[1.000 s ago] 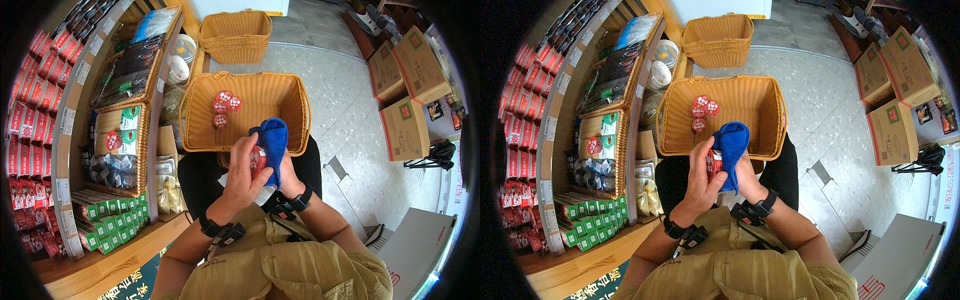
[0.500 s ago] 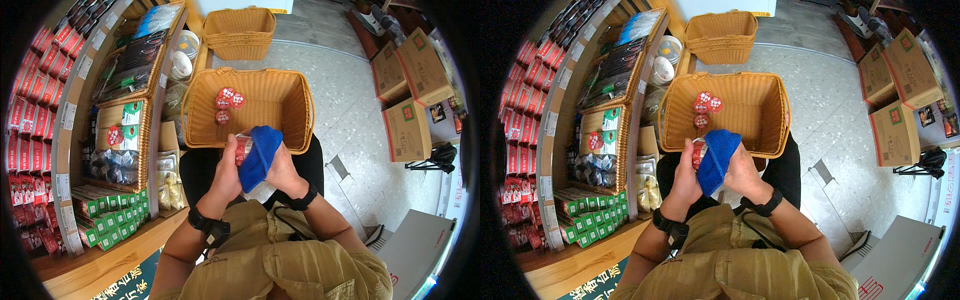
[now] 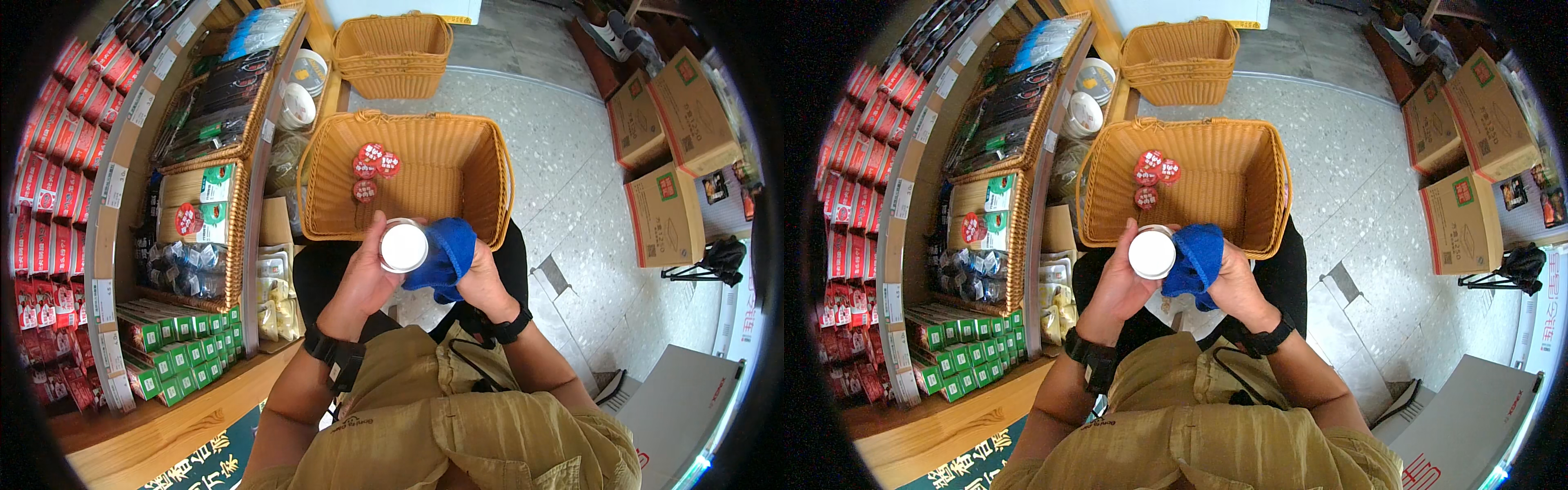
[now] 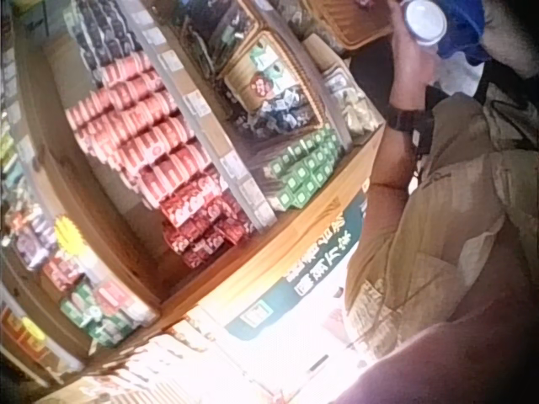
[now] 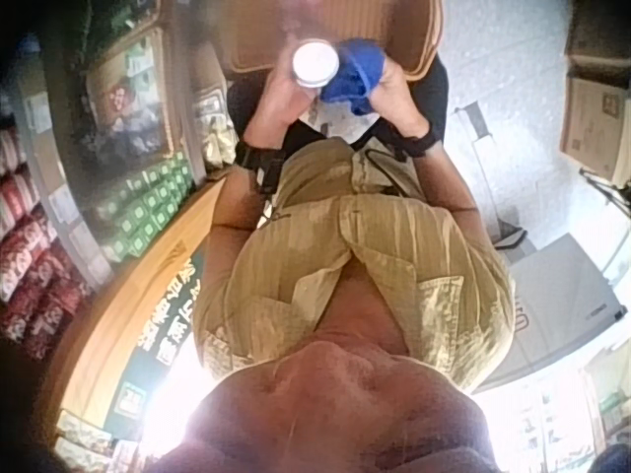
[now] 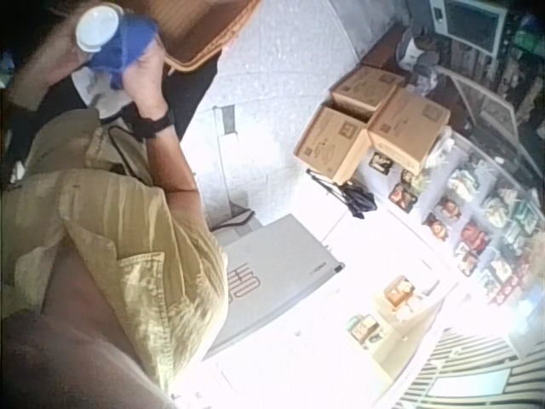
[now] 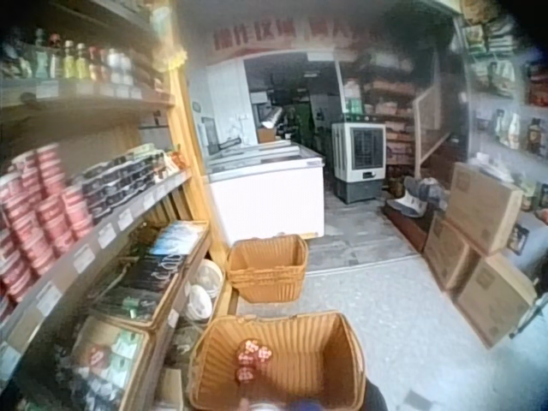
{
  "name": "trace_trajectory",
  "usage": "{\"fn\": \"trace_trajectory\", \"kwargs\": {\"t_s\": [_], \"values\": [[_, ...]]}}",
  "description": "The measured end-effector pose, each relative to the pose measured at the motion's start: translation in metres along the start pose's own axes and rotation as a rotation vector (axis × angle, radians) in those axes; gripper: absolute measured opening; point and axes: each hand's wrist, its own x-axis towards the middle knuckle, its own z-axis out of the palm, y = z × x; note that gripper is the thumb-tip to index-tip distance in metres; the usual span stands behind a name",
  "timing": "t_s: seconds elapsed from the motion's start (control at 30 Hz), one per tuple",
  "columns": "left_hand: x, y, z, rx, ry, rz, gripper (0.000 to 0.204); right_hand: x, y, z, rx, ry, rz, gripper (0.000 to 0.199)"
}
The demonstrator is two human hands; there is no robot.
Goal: The person picks up several small containers from a shelf and wipes them with a blue cloth before placing them into a basket.
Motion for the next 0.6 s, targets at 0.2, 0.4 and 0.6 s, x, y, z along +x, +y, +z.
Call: {"fn": "trace_trajectory", "kwargs": {"t_s": [0.2, 0.4, 0.6], "values": [[0.011, -0.006, -0.008, 0.133, 0.050, -0.027, 0.050, -0.009, 0.010, -0.008, 0.106, 0.059, 0.191, 0.026], [0.012, -0.004, -0.001, 0.212, 0.043, -0.062, 0.051, -0.007, 0.012, -0.009, 0.033, 0.118, 0.167, 0.020], [0.018, -0.010, -0.009, 0.194, 0.073, -0.064, 0.051, -0.012, 0.022, -0.014, 0.082, 0.128, 0.250, 0.022]]}}
